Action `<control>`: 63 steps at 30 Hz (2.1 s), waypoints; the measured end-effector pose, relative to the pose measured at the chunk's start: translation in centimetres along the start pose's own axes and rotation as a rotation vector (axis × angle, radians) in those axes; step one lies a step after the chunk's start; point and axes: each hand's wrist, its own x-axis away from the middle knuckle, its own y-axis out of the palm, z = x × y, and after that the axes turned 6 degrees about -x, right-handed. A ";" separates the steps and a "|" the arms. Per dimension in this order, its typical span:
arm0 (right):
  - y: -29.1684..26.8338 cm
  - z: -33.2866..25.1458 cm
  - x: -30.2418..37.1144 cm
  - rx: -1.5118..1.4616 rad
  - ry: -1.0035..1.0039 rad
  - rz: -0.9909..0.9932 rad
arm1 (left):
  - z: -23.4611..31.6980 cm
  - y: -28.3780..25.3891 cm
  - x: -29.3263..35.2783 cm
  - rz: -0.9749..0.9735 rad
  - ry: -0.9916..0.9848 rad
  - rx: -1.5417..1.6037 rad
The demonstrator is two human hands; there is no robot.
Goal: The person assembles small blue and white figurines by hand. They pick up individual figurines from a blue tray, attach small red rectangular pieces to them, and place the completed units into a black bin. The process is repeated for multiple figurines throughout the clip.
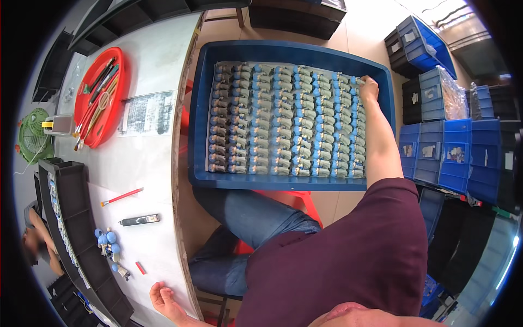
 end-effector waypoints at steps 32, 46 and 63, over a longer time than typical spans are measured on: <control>-9.2 4.6 23.0 0.181 -0.550 -0.501 | -0.9 0.9 0.0 0.005 0.129 0.011; -6.0 3.2 17.1 0.151 -0.281 -0.524 | -1.1 1.1 -0.1 0.044 0.111 -0.003; -5.6 1.9 11.5 0.128 -0.366 -0.459 | -0.5 2.0 0.4 0.086 0.123 -0.001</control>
